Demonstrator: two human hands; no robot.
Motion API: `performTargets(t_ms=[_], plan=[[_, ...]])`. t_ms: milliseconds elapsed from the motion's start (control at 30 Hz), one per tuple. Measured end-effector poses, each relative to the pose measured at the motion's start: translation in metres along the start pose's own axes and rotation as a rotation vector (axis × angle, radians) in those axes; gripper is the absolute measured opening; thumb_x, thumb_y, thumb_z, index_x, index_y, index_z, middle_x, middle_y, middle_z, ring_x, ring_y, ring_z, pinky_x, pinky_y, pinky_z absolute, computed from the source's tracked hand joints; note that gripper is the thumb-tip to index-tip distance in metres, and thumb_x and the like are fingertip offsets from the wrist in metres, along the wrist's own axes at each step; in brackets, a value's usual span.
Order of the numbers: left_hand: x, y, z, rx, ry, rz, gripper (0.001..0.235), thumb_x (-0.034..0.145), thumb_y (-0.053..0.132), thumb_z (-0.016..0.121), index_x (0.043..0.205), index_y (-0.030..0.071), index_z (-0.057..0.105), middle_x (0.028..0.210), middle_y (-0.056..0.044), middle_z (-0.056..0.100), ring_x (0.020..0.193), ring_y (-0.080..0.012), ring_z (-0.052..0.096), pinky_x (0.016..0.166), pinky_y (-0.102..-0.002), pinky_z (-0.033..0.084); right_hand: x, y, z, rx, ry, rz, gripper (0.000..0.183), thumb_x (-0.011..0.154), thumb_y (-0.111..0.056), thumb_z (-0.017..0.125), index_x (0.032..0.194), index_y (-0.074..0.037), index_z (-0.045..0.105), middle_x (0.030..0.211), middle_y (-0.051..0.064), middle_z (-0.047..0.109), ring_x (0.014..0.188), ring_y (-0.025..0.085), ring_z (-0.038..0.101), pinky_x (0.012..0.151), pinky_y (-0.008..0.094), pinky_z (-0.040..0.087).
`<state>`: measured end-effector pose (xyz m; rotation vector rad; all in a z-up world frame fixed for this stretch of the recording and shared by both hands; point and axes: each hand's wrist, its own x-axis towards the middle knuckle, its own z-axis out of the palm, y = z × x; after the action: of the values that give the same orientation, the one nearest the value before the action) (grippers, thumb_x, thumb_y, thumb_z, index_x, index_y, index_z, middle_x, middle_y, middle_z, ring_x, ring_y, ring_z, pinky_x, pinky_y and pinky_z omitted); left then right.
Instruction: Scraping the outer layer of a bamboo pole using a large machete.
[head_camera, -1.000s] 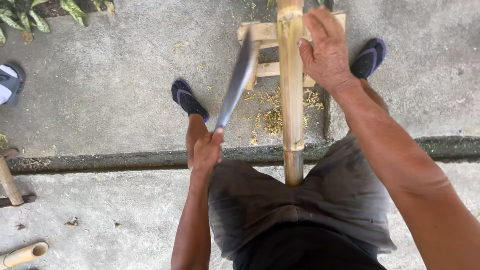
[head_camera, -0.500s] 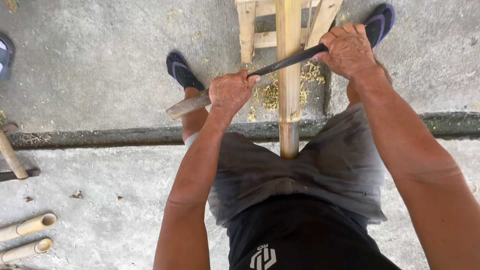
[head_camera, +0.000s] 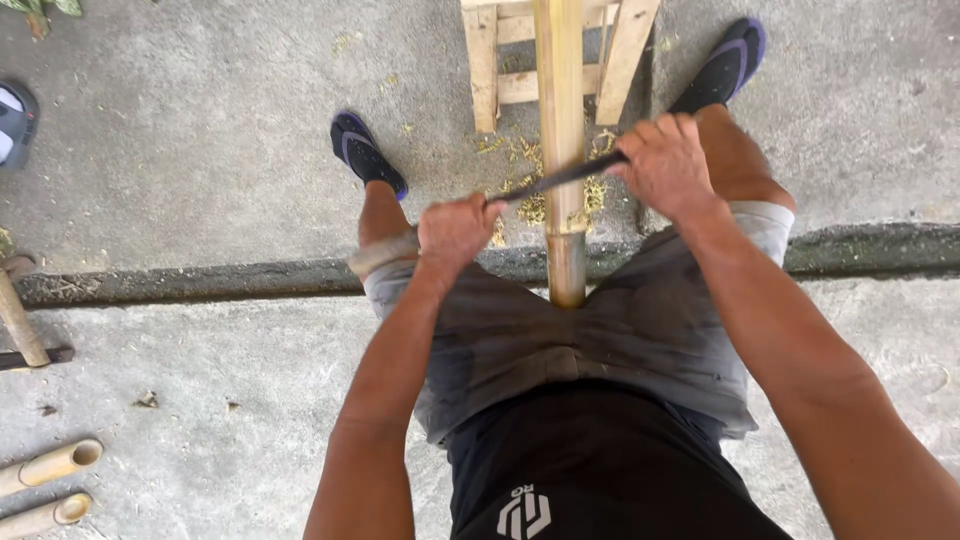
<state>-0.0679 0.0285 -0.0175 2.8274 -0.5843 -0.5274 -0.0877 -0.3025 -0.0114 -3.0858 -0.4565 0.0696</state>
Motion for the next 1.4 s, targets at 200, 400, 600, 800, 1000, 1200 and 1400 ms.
performTargets(t_ms=[200, 400, 600, 800, 1000, 1200, 1400], plan=[[-0.005, -0.005, 0.005, -0.001, -0.091, 0.017, 0.064, 0.104, 0.064, 0.032, 0.095, 0.013, 0.069, 0.068, -0.013, 0.073, 0.070, -0.0324, 0.073, 0.079, -0.051, 0.055, -0.013, -0.015, 0.005, 0.003, -0.032, 0.094, 0.036, 0.088, -0.049, 0.073, 0.107, -0.018, 0.074, 0.104, 0.001, 0.067, 0.110, 0.023, 0.056, 0.107, 0.044, 0.038], [0.005, 0.004, -0.014, -0.049, -0.136, -0.056, 0.065, 0.101, 0.066, 0.032, 0.100, 0.013, 0.070, 0.078, -0.015, 0.074, 0.079, -0.0343, 0.074, 0.077, -0.053, 0.056, -0.005, -0.004, 0.003, 0.111, -0.023, 0.083, 0.036, 0.097, -0.049, 0.072, 0.115, -0.017, 0.072, 0.110, 0.003, 0.065, 0.116, 0.025, 0.056, 0.110, 0.044, 0.037], [-0.016, 0.001, -0.001, -0.009, -0.162, -0.021, 0.061, 0.100, 0.065, 0.036, 0.098, 0.015, 0.071, 0.079, -0.016, 0.075, 0.079, -0.0366, 0.074, 0.078, -0.053, 0.056, -0.027, -0.014, 0.020, 0.115, 0.087, 0.034, 0.041, 0.083, -0.049, 0.070, 0.110, -0.019, 0.073, 0.107, 0.001, 0.066, 0.111, 0.024, 0.055, 0.106, 0.045, 0.035], [0.000, 0.001, -0.006, -0.025, -0.148, -0.054, 0.065, 0.102, 0.065, 0.034, 0.101, 0.011, 0.069, 0.077, -0.013, 0.072, 0.075, -0.0345, 0.074, 0.071, -0.052, 0.057, -0.005, -0.014, -0.009, 0.017, -0.055, 0.101, 0.037, 0.096, -0.050, 0.068, 0.113, -0.017, 0.072, 0.110, 0.004, 0.066, 0.115, 0.025, 0.056, 0.108, 0.043, 0.037], [-0.002, -0.001, -0.003, -0.043, -0.312, -0.070, 0.068, 0.102, 0.067, 0.029, 0.103, 0.011, 0.067, 0.077, -0.015, 0.074, 0.078, -0.0325, 0.074, 0.071, -0.053, 0.058, -0.009, -0.015, -0.006, 0.027, -0.201, 0.097, 0.042, 0.092, -0.053, 0.063, 0.115, -0.019, 0.072, 0.111, 0.002, 0.066, 0.114, 0.023, 0.056, 0.106, 0.044, 0.037], [-0.009, -0.007, 0.004, -0.005, -0.108, 0.011, 0.066, 0.101, 0.068, 0.032, 0.102, 0.014, 0.071, 0.082, -0.016, 0.073, 0.081, -0.0369, 0.073, 0.076, -0.052, 0.057, -0.016, -0.032, -0.013, -0.070, -0.374, 0.174, 0.043, 0.095, -0.056, 0.058, 0.117, -0.021, 0.070, 0.111, 0.004, 0.066, 0.113, 0.024, 0.056, 0.106, 0.046, 0.036], [0.005, -0.003, -0.004, -0.060, -0.188, -0.028, 0.065, 0.099, 0.068, 0.035, 0.104, 0.013, 0.069, 0.080, -0.014, 0.074, 0.078, -0.0343, 0.074, 0.072, -0.053, 0.057, -0.014, -0.016, -0.007, 0.081, -0.080, 0.107, 0.039, 0.100, -0.050, 0.062, 0.121, -0.018, 0.070, 0.118, 0.005, 0.066, 0.120, 0.026, 0.056, 0.113, 0.046, 0.036]])
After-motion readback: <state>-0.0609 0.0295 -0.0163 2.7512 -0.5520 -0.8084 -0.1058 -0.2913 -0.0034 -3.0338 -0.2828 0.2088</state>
